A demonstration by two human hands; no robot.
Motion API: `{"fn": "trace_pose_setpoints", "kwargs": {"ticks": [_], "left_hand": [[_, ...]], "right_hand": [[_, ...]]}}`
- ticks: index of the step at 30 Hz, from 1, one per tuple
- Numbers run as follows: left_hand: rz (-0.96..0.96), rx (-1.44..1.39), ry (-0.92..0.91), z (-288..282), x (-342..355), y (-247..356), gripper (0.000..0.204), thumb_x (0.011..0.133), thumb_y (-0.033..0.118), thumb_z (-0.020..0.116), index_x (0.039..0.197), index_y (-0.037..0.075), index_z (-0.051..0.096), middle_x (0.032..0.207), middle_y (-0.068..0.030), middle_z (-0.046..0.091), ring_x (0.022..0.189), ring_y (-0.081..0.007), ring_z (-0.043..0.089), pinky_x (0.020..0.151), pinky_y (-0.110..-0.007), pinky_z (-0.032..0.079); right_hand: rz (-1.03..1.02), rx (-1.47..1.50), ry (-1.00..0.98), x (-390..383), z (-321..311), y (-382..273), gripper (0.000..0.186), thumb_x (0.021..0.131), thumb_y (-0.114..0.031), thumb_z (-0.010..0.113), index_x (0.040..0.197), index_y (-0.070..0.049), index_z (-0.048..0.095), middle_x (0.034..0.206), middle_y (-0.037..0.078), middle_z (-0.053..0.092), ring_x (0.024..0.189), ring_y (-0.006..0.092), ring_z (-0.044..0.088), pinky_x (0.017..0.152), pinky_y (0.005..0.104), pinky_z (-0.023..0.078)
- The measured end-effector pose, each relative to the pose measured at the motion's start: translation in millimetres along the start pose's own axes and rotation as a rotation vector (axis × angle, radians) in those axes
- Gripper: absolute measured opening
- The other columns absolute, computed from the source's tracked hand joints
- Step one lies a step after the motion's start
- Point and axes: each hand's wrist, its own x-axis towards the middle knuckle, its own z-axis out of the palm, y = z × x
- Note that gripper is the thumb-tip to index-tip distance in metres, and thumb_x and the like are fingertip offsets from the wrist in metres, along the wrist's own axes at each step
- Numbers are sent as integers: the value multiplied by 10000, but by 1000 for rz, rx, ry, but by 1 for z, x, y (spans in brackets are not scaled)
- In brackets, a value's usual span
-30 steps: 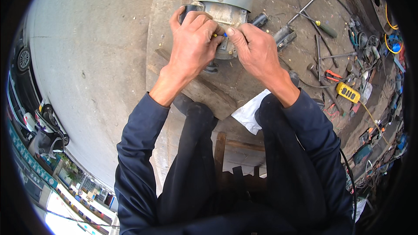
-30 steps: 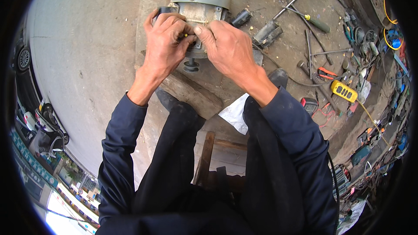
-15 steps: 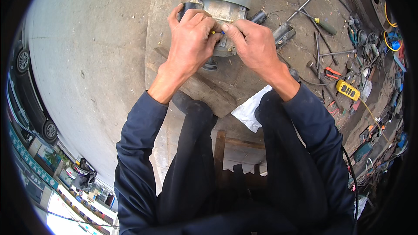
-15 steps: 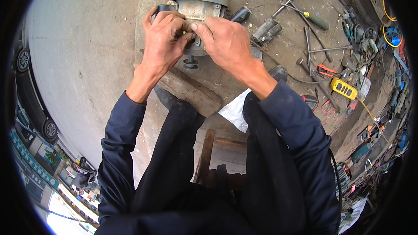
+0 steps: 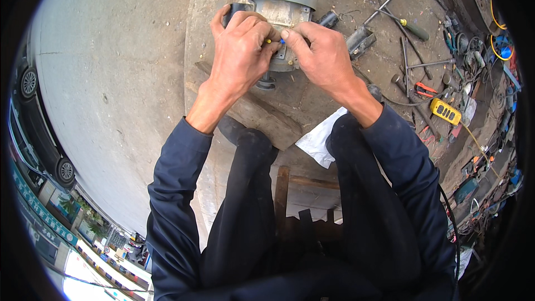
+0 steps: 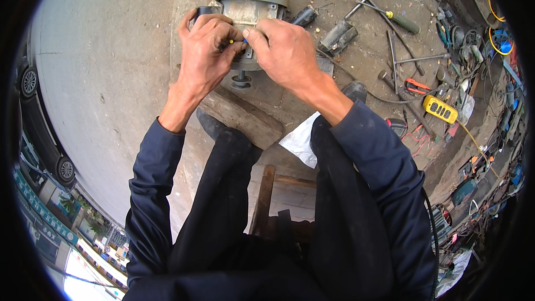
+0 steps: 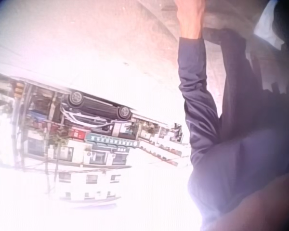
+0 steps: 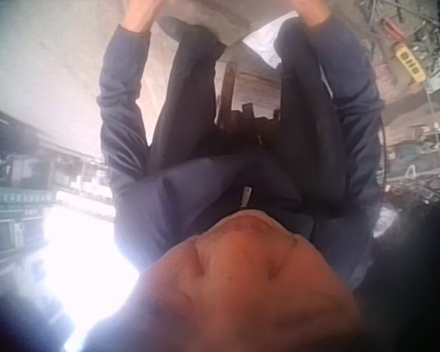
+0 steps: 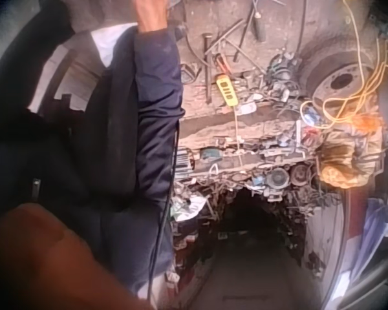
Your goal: The person works on a small grey electric motor placed on a wooden block, stripping and twisting wires, attaching connectors, and using a multimeter to test connections. They repeatedly adjust the wiring and test the motor throughout the clip.
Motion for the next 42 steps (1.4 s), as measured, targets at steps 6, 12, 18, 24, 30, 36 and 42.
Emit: {"fn": "trace_pose_setpoints", "kwargs": {"ticks": [6, 12, 18, 24, 30, 36, 42], "left_hand": [[-51, 0, -45, -3, -1, 2, 199, 817, 82, 899, 979, 99, 785, 1028, -35, 761, 1176, -242, 697, 1251, -603, 301], [-30, -5, -34, -3, -1, 3, 197, 807, 69, 900, 954, 100, 773, 1016, -34, 755, 1167, -244, 697, 1249, -595, 305], [3, 26, -19, -2, -2, 4, 237, 775, 50, 904, 956, 107, 762, 1003, -32, 745, 1166, -240, 698, 1242, -595, 313], [49, 40, 8, -1, -3, 4, 273, 756, 51, 906, 975, 123, 760, 1006, -25, 737, 1165, -234, 697, 1232, -595, 323], [28, 39, -24, -6, 0, 6, 319, 761, 63, 915, 1039, 110, 764, 1033, -37, 734, 1176, -252, 692, 1247, -592, 308], [-170, -57, 121, -34, -23, 14, 415, 806, 51, 901, 1194, 86, 757, 1142, -100, 753, 1209, -318, 687, 1245, -559, 356], [-528, -456, 272, -33, -78, 61, 138, 990, -46, 778, 1113, 12, 757, 1122, -72, 740, 1079, -184, 674, 992, -323, 518]], "right_hand": [[-30, 122, -18, -2, -6, 2, 238, 1011, -205, 736, 965, 25, 694, 905, 216, 707, 834, 447, 700, 743, 507, 548], [79, 109, -6, -1, 4, 0, 291, 1048, -248, 740, 1011, 41, 724, 791, 129, 678, 711, 183, 599, 662, 382, 504], [351, 161, -32, 0, 4, -8, 439, 1029, -353, 697, 859, 51, 694, 766, 292, 686, 729, 483, 701, 697, 542, 542], [417, 136, -31, 3, 7, -13, 491, 1048, -381, 674, 814, 51, 686, 726, 295, 656, 692, 476, 689, 679, 539, 535], [436, 215, -47, -2, 4, -10, 491, 1071, -371, 668, 836, 60, 682, 713, 261, 658, 656, 388, 688, 662, 502, 530], [192, 200, 183, -13, 2, -12, 332, 1075, -303, 731, 1001, 21, 719, 798, 190, 718, 685, 301, 682, 654, 436, 540], [-6, 21, 77, -23, -1, -29, 292, 1026, -292, 792, 985, -21, 694, 837, 157, 736, 688, 351, 732, 599, 452, 547]]}}
